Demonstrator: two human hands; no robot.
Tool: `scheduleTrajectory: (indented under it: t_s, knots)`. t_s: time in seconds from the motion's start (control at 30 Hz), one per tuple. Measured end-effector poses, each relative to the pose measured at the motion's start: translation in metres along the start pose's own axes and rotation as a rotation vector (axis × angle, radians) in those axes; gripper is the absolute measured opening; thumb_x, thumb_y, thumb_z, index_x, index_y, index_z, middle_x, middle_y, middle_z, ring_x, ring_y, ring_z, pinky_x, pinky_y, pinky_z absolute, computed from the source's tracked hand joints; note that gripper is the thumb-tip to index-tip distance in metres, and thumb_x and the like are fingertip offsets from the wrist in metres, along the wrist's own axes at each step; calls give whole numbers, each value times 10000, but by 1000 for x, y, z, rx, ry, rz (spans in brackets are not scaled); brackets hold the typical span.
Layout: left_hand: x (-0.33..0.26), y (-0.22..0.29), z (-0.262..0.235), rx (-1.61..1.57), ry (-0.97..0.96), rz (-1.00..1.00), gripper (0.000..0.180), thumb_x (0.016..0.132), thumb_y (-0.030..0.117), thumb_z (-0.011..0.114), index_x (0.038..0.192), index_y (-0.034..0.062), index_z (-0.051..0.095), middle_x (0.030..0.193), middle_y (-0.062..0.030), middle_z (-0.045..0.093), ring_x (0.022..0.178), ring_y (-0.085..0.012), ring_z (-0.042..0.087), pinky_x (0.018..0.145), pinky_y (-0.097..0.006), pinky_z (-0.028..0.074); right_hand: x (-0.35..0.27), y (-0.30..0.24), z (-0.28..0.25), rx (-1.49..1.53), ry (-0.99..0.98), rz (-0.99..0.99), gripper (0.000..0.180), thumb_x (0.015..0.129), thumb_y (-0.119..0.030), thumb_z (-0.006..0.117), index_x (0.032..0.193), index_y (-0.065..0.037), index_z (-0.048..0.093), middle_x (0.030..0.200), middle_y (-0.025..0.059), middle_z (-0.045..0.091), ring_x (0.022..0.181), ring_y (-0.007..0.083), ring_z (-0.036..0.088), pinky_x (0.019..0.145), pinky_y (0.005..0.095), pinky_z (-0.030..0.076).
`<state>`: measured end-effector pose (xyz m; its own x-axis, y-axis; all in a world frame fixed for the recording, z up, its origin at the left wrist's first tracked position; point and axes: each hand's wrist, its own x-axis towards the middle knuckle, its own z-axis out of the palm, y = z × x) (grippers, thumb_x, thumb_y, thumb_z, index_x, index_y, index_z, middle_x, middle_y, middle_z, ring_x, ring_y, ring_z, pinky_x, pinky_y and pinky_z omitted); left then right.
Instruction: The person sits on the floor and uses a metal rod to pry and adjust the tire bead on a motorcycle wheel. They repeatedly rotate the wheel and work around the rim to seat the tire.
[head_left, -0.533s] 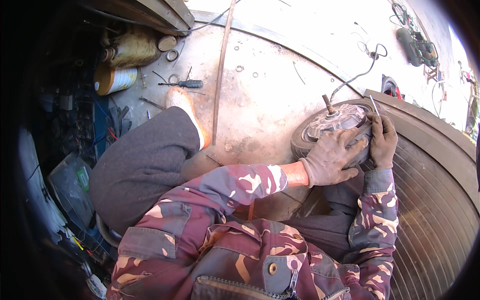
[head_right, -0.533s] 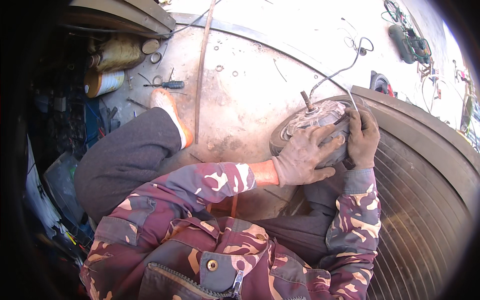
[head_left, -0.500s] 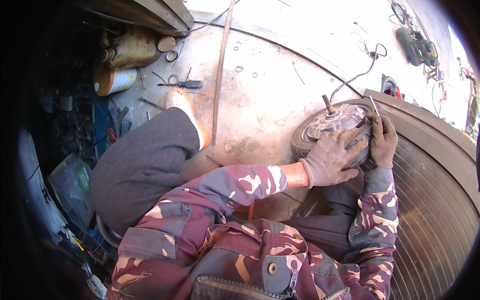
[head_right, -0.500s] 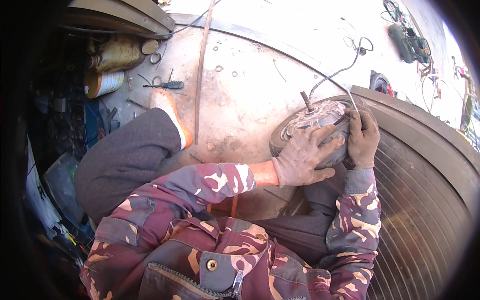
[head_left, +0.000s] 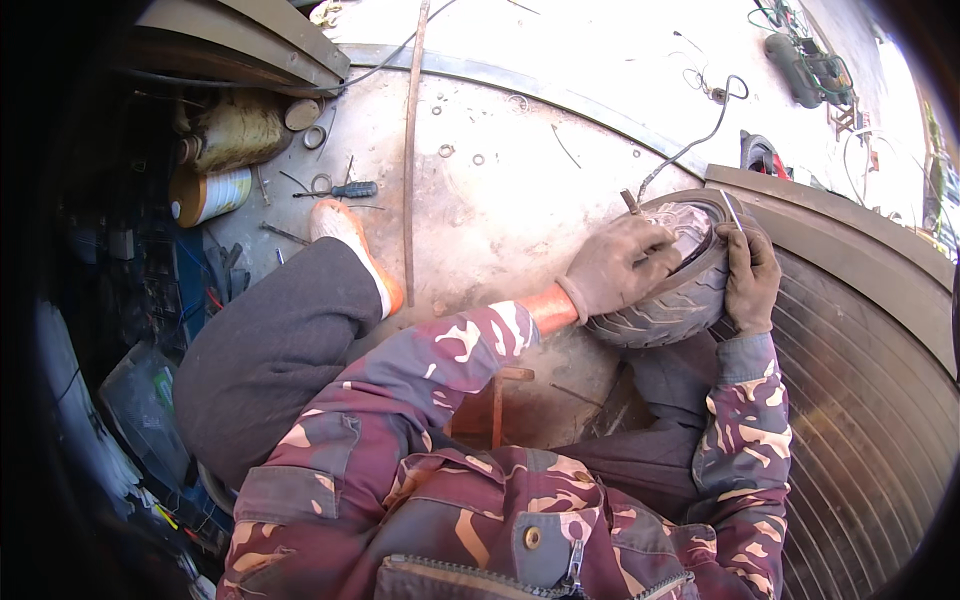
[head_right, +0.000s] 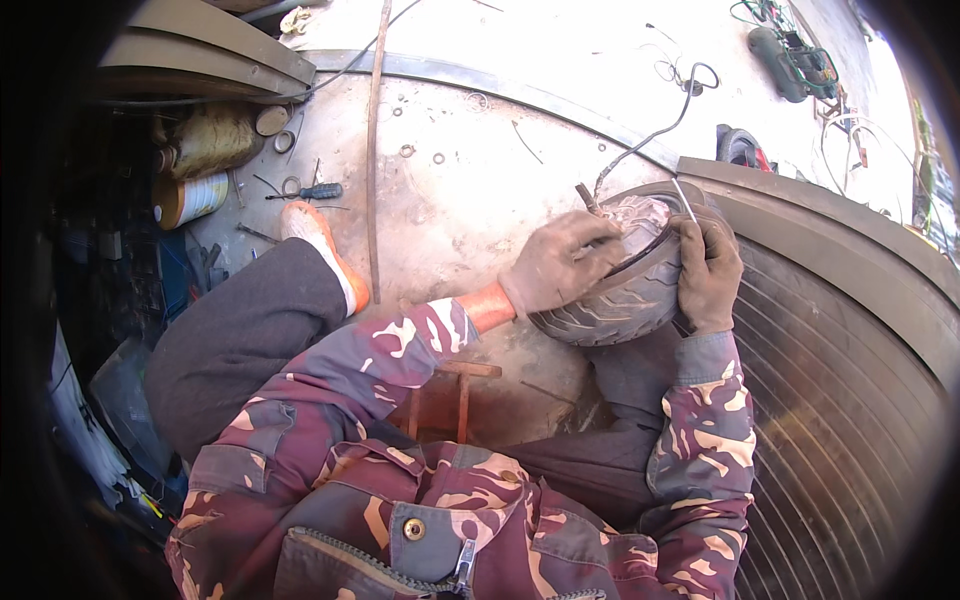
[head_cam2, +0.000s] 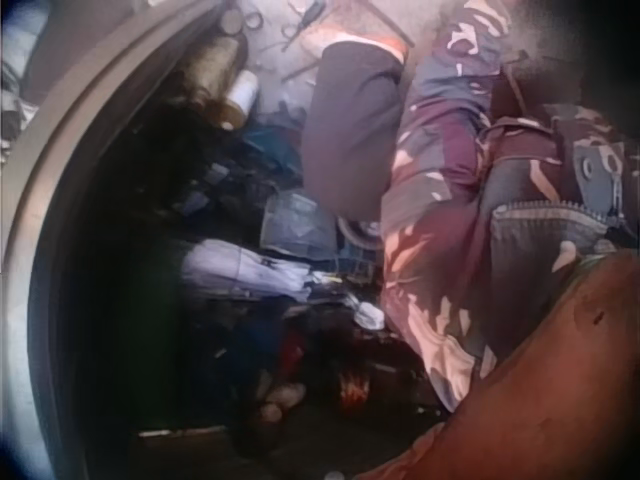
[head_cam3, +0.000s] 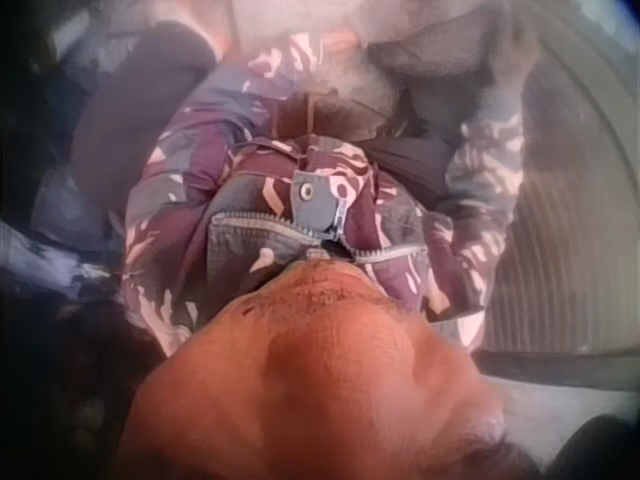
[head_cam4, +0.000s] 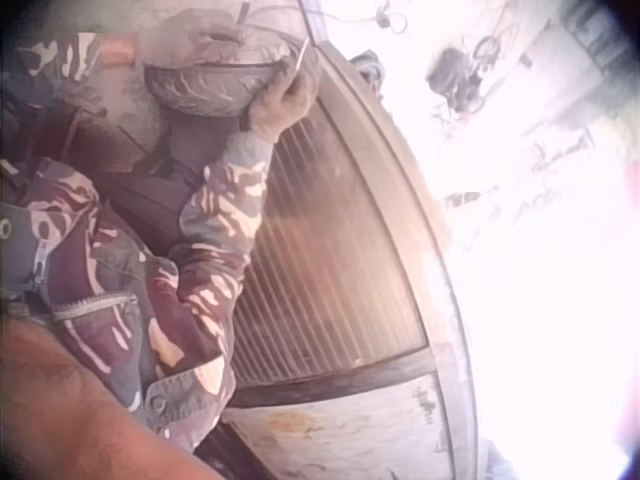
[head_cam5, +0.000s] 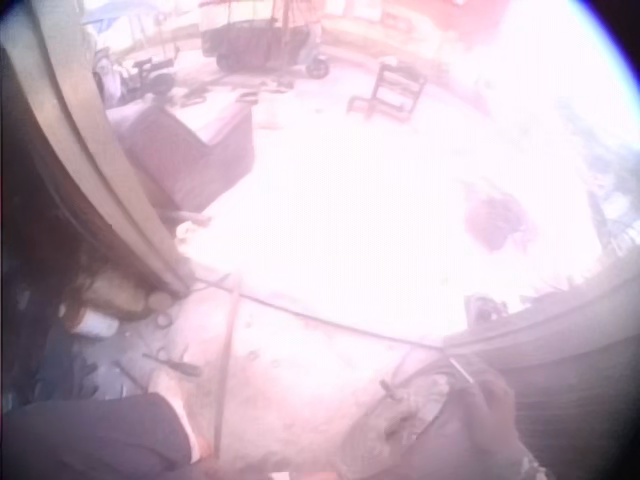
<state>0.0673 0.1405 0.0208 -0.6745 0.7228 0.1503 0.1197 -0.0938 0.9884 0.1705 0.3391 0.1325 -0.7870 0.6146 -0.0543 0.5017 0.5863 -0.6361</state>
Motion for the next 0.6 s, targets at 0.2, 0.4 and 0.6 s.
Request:
scheduleTrajectory:
  t_s: [0.2, 0.4, 0.6]
  knots:
    - [34, -105, -89, -456, 280, -554, 402, 1127, 310, 630, 1369, -7, 682, 1228, -163, 771, 1083, -232, 744, 931, -358, 615, 0, 1, -3, -37, -16, -70, 253, 1113, -158, 606, 1131, 26, 779, 1156, 108, 774, 1105, 183, 682, 1025, 326, 506]
    - [13, -198, -195, -333, 431, -863, 451, 1103, 327, 661, 1414, 0, 658, 1308, -190, 748, 1204, -276, 712, 1058, -406, 559, 0, 5, -7, 10, 12, -18, 251, 1078, -174, 640, 1073, 9, 812, 1185, 164, 780, 1187, 274, 703, 1061, 384, 508]
    - [5, -238, -222, 290, 602, -600, 466, 1020, 302, 729, 1348, -30, 716, 1281, -241, 740, 1159, -342, 729, 1053, -396, 562, 0, 11, -7, 36, 12, 27, 260, 1083, -183, 639, 1072, 10, 812, 1182, 161, 784, 1191, 263, 699, 1065, 381, 508]
